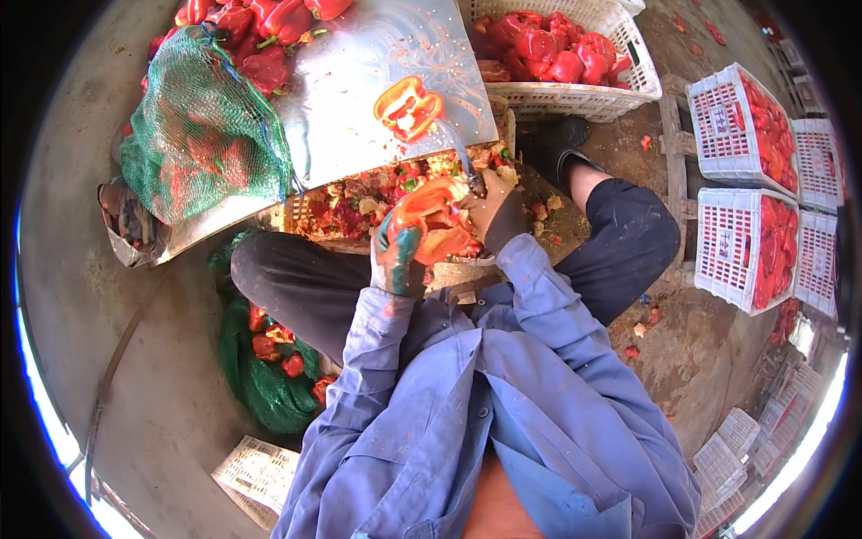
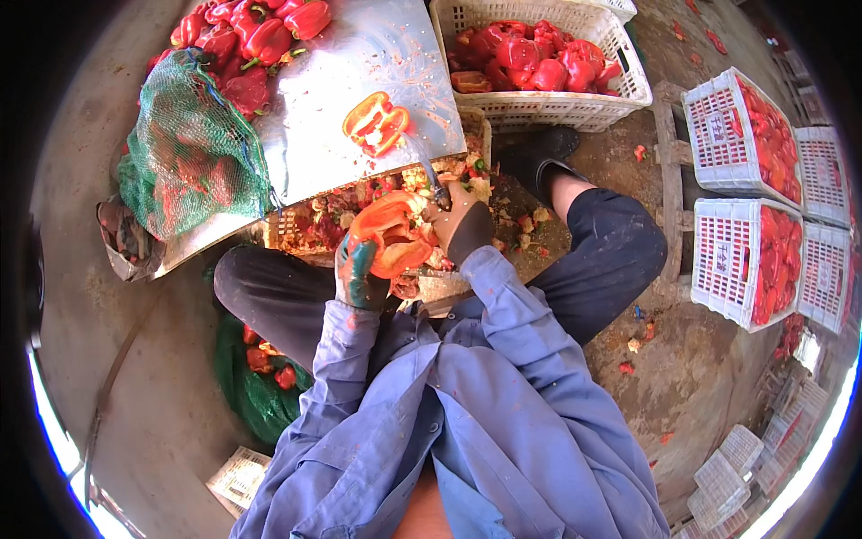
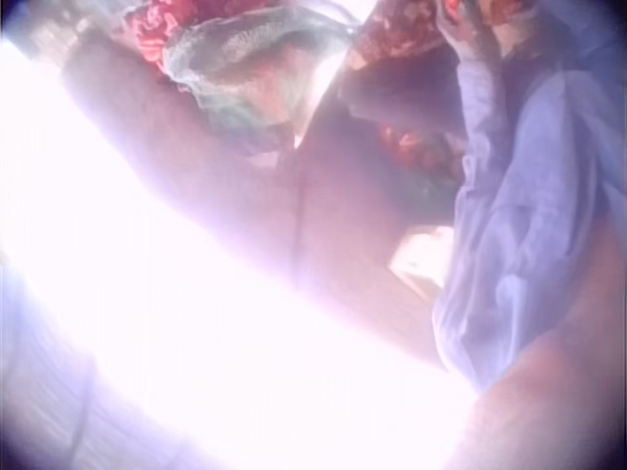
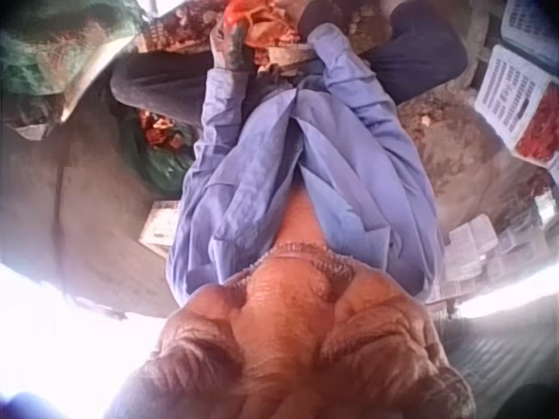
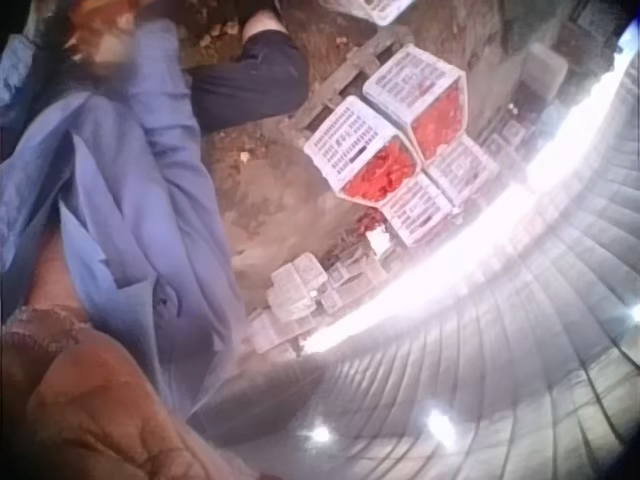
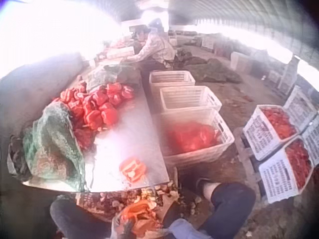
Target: The person de-cores red peppers by hand and with a knife, discarding the cores into a crate and placing the peppers on a table.
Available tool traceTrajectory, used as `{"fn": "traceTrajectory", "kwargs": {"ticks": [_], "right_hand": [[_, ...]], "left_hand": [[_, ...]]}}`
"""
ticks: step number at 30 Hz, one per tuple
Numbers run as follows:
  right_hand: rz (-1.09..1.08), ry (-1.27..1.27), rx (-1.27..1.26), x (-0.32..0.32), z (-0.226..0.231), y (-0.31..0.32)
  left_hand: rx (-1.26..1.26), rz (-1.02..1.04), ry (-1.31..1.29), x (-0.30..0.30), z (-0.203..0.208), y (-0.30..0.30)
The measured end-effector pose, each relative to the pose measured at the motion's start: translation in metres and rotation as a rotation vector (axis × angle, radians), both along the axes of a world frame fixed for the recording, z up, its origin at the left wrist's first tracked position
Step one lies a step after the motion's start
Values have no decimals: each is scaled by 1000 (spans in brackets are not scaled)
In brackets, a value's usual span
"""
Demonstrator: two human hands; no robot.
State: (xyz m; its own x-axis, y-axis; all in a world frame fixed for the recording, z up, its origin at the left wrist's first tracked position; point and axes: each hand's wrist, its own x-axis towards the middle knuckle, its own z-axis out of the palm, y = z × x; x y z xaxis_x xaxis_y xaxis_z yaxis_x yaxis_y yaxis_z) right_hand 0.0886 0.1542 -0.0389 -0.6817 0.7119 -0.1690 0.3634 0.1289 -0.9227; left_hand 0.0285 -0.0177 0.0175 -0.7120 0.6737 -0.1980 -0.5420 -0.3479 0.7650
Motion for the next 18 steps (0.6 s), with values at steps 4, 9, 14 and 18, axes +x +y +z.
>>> {"fn": "traceTrajectory", "kwargs": {"ticks": [4, 9, 14, 18], "right_hand": [[-66, 27, 14, 19, 38, 4], [277, 141, -76, 34, 88, -18], [517, 18, 356, 34, 77, -29], [378, 68, 369, 34, 66, -22]], "left_hand": [[39, 77, -73, -2, 0, 0], [93, 117, -227, -1, -24, 0], [-197, 61, 0, 1, -70, -12], [-160, 113, 22, 7, -18, 11]]}}
